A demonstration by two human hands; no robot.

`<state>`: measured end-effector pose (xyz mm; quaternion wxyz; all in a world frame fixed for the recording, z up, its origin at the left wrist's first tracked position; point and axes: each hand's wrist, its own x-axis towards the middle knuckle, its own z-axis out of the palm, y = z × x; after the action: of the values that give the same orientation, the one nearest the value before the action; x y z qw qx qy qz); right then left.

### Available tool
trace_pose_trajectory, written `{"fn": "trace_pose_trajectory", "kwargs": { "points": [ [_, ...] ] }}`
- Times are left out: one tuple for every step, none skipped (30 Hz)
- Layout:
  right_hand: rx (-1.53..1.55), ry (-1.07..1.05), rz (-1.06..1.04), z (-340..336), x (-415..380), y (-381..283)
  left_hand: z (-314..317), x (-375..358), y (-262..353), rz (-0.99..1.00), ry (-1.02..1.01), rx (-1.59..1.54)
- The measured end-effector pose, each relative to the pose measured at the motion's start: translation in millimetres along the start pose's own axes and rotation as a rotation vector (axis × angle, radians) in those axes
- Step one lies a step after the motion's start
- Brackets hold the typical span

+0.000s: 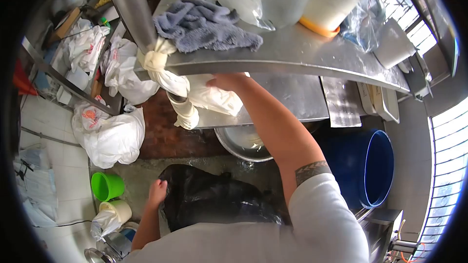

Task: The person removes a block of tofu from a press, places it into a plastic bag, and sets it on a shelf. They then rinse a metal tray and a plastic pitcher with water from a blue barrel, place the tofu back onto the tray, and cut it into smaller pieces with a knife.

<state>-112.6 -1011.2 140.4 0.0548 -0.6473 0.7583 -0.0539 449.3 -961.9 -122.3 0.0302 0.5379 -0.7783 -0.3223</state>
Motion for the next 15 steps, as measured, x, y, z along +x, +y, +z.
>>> {"fn": "trace_pose_trajectory", "kwargs": {
  "points": [
    [0.145, -0.005, 0.047, 9.3, 0.3, 8.9, -1.1, -14.7, -10.0, -0.028, 0.024, 0.012],
    [0.292, -0.008, 0.093, 10.6, 1.1, 13.8, -2.9, -27.0, -16.7, -0.056, 0.048, 0.026],
    [0.29, 0.01, 0.049, 1.9, 4.8, 14.2, -1.1, -33.5, -19.0, -0.051, 0.057, 0.022],
    [0.286, 0.022, 0.048, -2.3, 4.1, 17.6, 1.0, -38.8, -14.9, -0.072, 0.058, -0.036],
    [0.235, 0.105, -0.019, -6.2, 1.5, 20.7, 5.3, -36.0, -8.0, -0.088, 0.061, -0.097],
    [0.181, 0.191, -0.087, -7.3, 0.9, 23.4, 9.5, -29.1, 8.4, -0.072, 0.076, -0.101],
    [0.265, 0.283, -0.066, 8.0, 1.4, 26.3, 9.1, -22.3, 34.8, 0.011, 0.129, -0.134],
    [0.171, 0.495, -0.163, 3.3, -7.8, 20.3, 6.3, -11.1, 65.3, 0.1, 0.185, -0.166],
    [0.221, 0.441, -0.089, -16.6, -24.4, 4.4, -4.1, -0.3, 104.2, 0.241, 0.215, -0.187],
    [0.275, 0.383, -0.012, -37.9, -45.4, -15.9, -13.6, 11.0, 141.9, 0.379, 0.238, -0.203],
    [0.347, 0.258, 0.067, -43.3, -62.4, -23.5, -13.5, 27.1, 170.7, 0.469, 0.228, -0.259],
    [0.417, 0.133, 0.148, -43.5, -78.1, -27.6, -8.4, 40.6, 194.5, 0.562, 0.214, -0.318],
    [0.454, 0.192, 0.174, -35.6, -94.9, -33.7, 8.8, 54.4, 210.8, 0.379, 0.044, -0.51],
    [0.492, 0.25, 0.201, -26.1, -112.6, -40.2, 28.7, 70.6, 224.5, 0.188, -0.134, -0.689],
    [0.53, 0.213, 0.259, -27.2, -130.9, -48.7, 46.0, 85.4, 237.8, -0.059, -0.309, -0.984]
  ]
}}
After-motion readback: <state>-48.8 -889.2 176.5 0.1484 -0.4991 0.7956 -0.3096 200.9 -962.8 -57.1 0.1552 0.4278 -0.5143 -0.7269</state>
